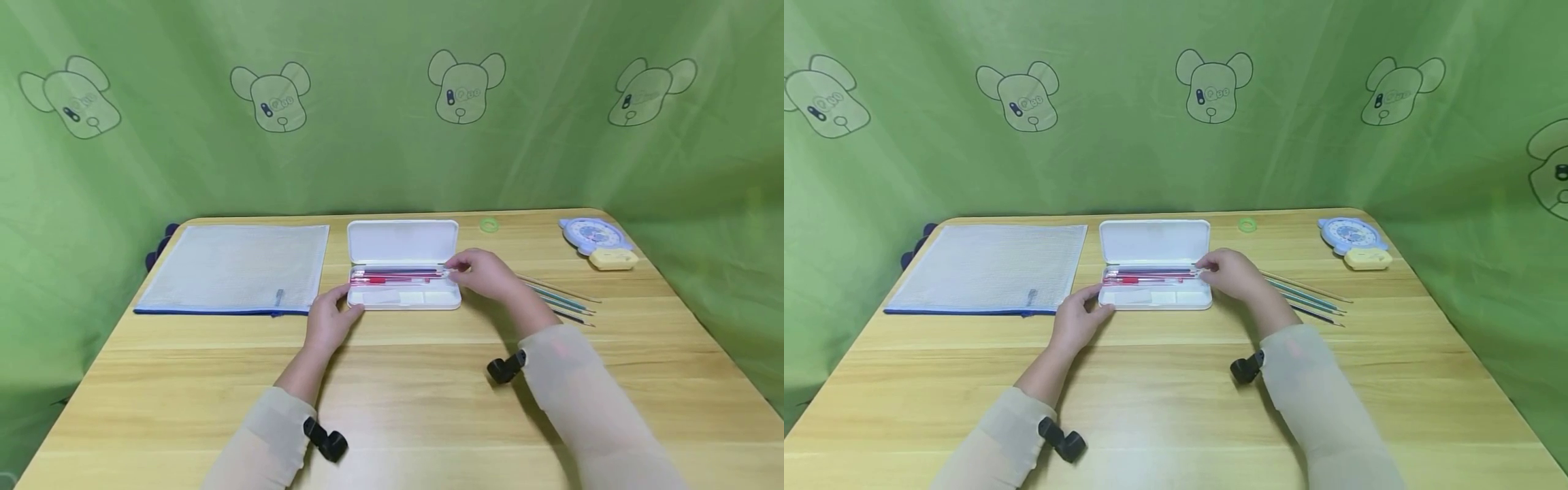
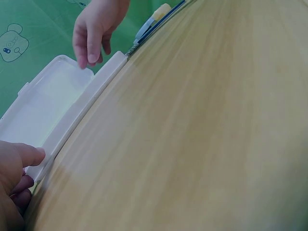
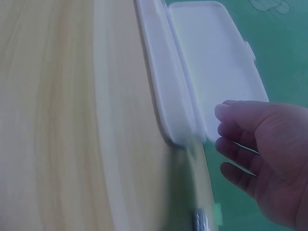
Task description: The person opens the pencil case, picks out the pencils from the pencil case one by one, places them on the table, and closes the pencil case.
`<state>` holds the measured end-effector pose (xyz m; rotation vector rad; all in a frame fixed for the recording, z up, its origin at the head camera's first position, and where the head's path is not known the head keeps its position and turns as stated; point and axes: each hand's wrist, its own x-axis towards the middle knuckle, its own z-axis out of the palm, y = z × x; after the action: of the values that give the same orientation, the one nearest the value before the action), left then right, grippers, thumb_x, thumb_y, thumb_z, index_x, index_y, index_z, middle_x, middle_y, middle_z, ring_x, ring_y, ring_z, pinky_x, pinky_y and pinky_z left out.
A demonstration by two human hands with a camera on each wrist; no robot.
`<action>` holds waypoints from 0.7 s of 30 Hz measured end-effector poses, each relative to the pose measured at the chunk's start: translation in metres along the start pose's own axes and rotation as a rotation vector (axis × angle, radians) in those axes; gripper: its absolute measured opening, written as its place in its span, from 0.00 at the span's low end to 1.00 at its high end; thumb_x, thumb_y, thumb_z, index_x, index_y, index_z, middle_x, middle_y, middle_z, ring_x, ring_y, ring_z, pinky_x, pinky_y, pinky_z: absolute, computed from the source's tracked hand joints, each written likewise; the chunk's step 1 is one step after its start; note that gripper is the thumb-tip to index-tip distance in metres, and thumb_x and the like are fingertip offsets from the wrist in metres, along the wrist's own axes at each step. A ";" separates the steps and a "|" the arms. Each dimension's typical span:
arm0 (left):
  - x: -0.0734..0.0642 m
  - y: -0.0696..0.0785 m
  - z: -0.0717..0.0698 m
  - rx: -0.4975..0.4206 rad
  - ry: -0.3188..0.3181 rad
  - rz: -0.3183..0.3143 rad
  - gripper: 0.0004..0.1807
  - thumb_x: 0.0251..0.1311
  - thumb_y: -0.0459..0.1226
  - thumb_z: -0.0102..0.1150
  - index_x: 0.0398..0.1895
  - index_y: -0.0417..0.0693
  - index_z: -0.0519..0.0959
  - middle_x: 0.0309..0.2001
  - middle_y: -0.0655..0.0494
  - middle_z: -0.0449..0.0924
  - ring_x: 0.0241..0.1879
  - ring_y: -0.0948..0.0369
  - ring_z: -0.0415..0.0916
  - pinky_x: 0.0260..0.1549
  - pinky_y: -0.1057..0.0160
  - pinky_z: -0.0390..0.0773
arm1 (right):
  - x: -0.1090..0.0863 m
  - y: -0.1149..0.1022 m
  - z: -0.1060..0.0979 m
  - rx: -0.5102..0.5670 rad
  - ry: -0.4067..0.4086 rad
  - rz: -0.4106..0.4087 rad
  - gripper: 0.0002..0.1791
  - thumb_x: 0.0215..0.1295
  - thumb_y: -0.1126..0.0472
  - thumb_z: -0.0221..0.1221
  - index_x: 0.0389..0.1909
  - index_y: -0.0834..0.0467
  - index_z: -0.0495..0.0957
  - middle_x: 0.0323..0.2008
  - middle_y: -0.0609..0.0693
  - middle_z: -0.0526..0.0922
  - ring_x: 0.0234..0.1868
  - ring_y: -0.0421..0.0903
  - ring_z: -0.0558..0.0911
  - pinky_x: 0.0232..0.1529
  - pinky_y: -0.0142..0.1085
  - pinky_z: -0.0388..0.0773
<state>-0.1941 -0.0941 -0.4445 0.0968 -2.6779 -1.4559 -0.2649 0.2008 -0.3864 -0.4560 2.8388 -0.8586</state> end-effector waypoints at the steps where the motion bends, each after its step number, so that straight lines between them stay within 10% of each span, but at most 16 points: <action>1: 0.000 0.000 0.000 0.002 0.001 -0.001 0.27 0.58 0.39 0.66 0.61 0.39 0.76 0.62 0.44 0.77 0.66 0.47 0.70 0.70 0.50 0.67 | 0.002 -0.002 0.002 -0.003 -0.004 -0.001 0.15 0.65 0.61 0.59 0.51 0.62 0.82 0.47 0.59 0.83 0.49 0.53 0.78 0.56 0.49 0.76; 21: 0.001 -0.001 0.001 -0.001 0.004 -0.004 0.28 0.57 0.39 0.67 0.62 0.40 0.75 0.63 0.44 0.76 0.67 0.47 0.69 0.70 0.50 0.66 | 0.028 -0.022 0.020 -0.215 -0.132 -0.006 0.12 0.63 0.66 0.59 0.46 0.59 0.84 0.46 0.55 0.86 0.52 0.54 0.81 0.61 0.51 0.74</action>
<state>-0.1954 -0.0936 -0.4459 0.1043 -2.6748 -1.4571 -0.2821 0.1641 -0.3919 -0.5268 2.8183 -0.5053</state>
